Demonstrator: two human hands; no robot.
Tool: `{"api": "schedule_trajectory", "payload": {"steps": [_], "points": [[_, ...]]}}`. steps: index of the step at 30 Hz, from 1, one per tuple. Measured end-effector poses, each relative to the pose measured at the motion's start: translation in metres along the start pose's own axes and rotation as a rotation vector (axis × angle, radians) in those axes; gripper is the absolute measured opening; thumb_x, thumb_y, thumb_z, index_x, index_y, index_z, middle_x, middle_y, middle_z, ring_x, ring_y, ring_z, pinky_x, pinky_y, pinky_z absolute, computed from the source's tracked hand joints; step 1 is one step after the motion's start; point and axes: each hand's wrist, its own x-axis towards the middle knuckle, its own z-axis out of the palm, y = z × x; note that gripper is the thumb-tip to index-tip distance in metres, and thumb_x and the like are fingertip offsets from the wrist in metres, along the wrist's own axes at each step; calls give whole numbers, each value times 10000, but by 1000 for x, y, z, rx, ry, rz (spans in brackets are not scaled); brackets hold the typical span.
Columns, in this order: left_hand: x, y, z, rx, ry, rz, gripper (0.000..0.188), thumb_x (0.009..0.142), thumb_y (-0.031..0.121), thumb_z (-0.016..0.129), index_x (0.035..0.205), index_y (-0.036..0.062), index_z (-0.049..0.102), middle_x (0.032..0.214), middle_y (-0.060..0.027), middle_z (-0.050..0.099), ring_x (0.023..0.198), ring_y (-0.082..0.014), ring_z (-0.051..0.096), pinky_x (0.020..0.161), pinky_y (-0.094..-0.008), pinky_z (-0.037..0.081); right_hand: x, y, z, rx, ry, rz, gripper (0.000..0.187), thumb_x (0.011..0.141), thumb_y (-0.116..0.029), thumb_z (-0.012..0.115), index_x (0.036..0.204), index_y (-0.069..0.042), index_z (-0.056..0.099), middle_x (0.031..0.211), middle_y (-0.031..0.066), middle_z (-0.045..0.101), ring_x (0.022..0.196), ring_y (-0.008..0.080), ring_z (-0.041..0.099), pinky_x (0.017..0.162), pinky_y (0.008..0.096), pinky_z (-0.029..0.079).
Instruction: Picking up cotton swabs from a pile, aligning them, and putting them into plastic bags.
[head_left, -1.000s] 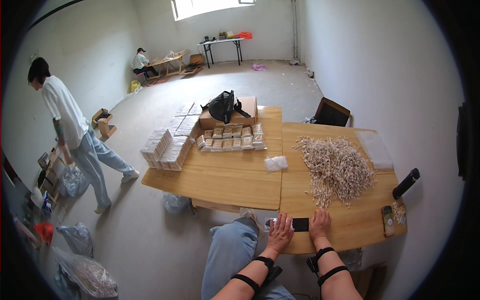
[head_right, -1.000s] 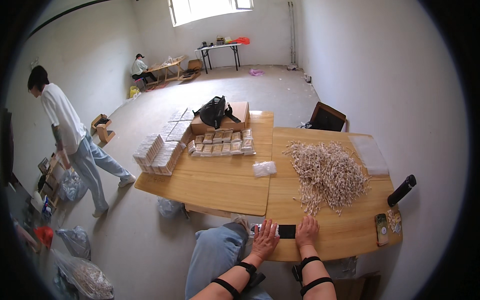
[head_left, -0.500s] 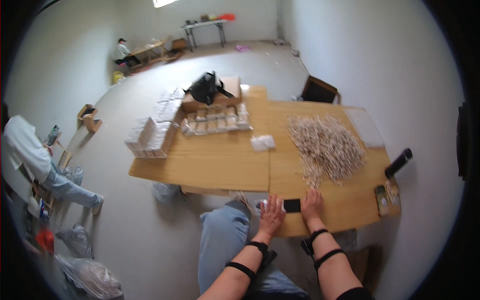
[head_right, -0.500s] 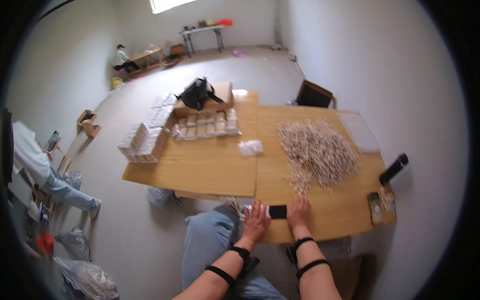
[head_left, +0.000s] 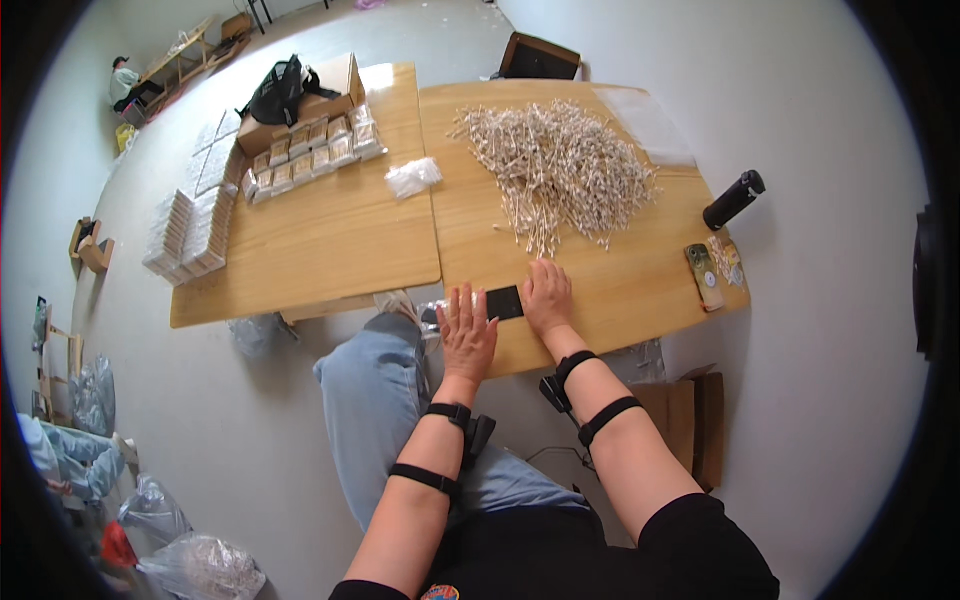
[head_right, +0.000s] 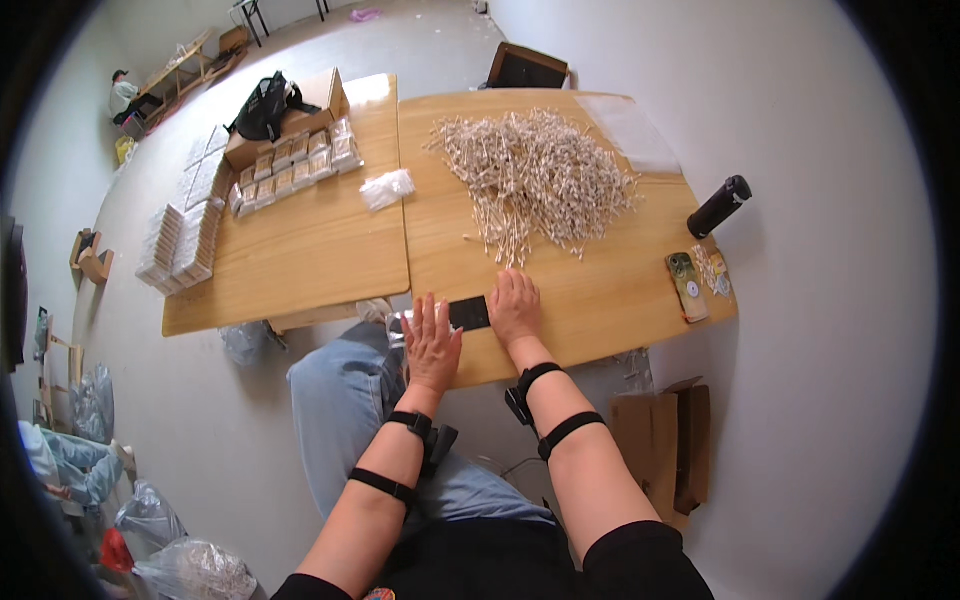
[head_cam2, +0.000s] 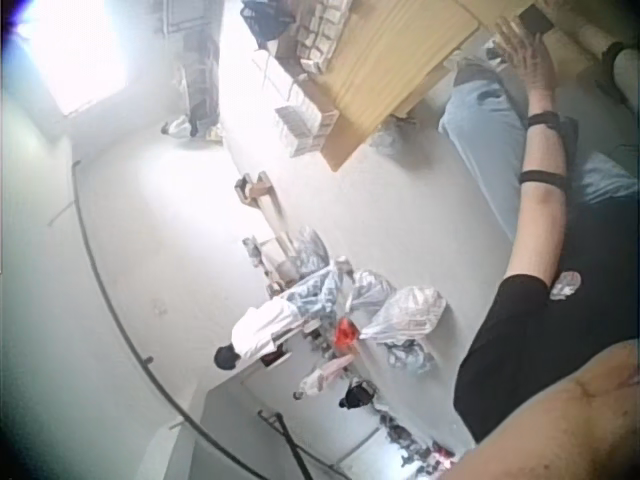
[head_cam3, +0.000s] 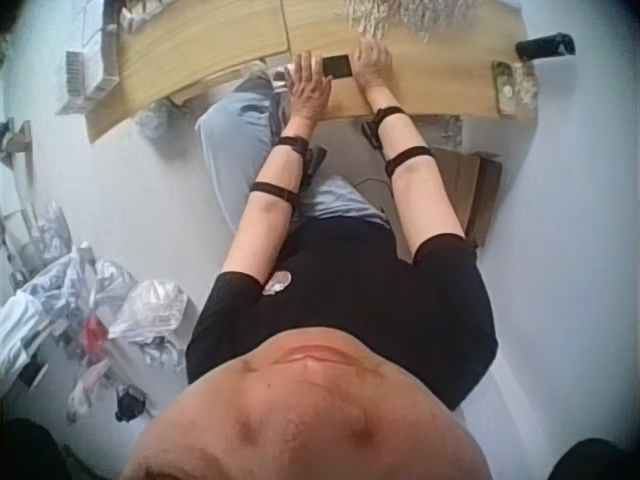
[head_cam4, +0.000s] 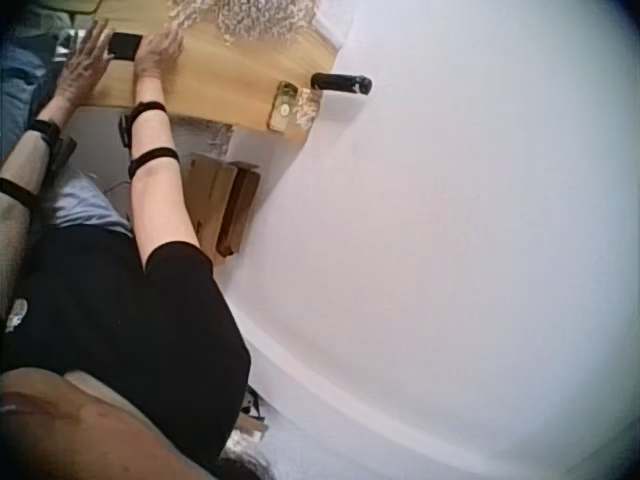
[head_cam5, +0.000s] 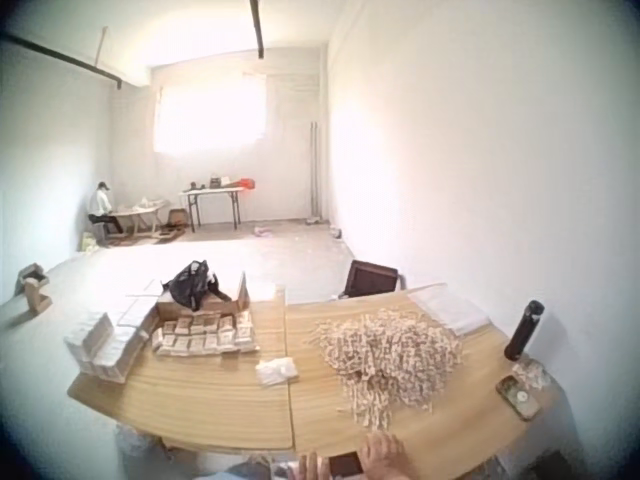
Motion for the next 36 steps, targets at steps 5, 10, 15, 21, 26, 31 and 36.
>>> {"api": "schedule_trajectory", "payload": {"steps": [5,10,15,21,26,31,36], "points": [[-3,23,-3,-56,-116,201,734,818,234,703,1471,106,394,1561,-133,320,1468,-301,259,1195,-499,158,0,5,4,37,46,10,275,847,-125,599,1116,-80,567,1145,120,597,1102,314,556,945,443,446],[-3,21,-3,-111,-153,117,660,833,208,682,1438,113,436,1548,-113,351,1456,-291,288,1191,-506,173,-2,4,5,61,47,14,266,846,-116,597,1107,-78,565,1137,121,597,1091,322,555,940,448,447],[2,8,-4,-241,93,1,534,859,117,657,1369,91,501,1451,-155,469,1376,-335,406,1161,-502,248,0,4,2,73,46,26,256,848,-114,596,1100,-79,565,1132,121,596,1084,326,555,942,447,444],[2,-3,-5,-149,210,-119,510,875,112,644,1358,50,492,1436,-172,476,1368,-363,405,1154,-506,257,2,8,-1,100,47,42,259,849,-115,597,1105,-78,574,1153,120,598,1099,320,555,955,438,442],[-5,6,-7,-82,-45,80,648,850,155,669,1440,104,404,1527,-130,370,1441,-335,303,1182,-517,201,2,-4,-9,-10,-135,17,435,871,-220,606,1288,-98,571,1265,134,558,1201,324,504,1031,468,390],[-7,6,-6,-38,-109,73,679,848,190,663,1460,101,385,1548,-115,337,1460,-302,269,1194,-515,170,7,-4,-10,-163,-91,-15,521,907,-289,584,1391,-110,517,1410,166,479,1323,336,419,1119,470,300],[-2,13,-3,-7,-151,96,683,859,231,651,1468,101,371,1558,-115,323,1466,-301,259,1194,-510,166,2,35,-5,-102,-165,17,522,914,-277,581,1372,-36,512,1452,170,454,1367,332,389,1143,468,283]]}}
